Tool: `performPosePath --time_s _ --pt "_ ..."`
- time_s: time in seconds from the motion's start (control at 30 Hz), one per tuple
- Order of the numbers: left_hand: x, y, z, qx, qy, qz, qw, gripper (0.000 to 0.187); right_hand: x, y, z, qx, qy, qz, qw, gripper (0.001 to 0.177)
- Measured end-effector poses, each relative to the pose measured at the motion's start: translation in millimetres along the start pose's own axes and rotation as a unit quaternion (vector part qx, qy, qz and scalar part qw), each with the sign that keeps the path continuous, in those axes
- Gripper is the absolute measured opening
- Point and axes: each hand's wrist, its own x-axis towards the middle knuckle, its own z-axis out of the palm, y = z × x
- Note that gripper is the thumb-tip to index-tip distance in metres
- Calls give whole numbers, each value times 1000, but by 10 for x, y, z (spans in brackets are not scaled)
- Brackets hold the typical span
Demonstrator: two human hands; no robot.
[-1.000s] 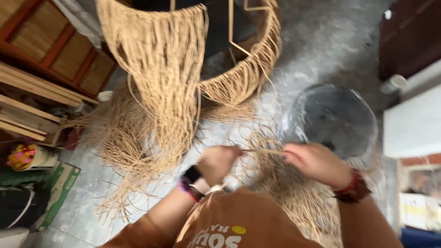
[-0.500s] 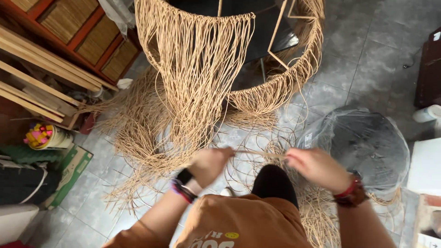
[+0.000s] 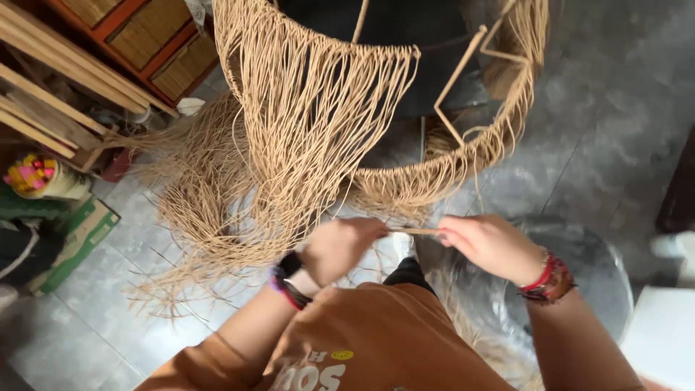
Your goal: Weaving natural fiber strands onto a circular frame to create a decorative fringe.
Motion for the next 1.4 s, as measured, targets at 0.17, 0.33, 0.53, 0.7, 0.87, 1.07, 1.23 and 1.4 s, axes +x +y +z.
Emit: performPosePath --time_s 0.17,0.33,0.53,0.7,0.87,1.07,1.23,1.4 --pt "592 -310 -105 15 111 -55 992 21 427 924 -648 -102 -21 0 995 30" --pt "1296 -197 -134 4 159 -88 983 22 834 1436 -1270 -205 -45 -33 977 24" --pt "1635 -92 -119 -11 164 -163 973 22 1325 2014 -1604 -114 -81 -145 979 22" --pt "1718 -81 -189 -13 186 -187 965 21 1682 2251 -1571 -80 -71 -212 971 19" --pt "1831 -74 -265 6 183 -194 964 21 1811 2510 -1484 -82 -12 -250 965 17" --pt "1903 227 -421 -168 144 -115 968 60 1864 2151 -1919 -32 138 -347 927 19" --pt "2226 532 -189 -20 442 54 895 35 2183 2437 -1964 125 151 -368 909 20" --pt "3048 326 399 -55 337 80 936 18 2821 1773 -2106 294 133 -141 936 29"
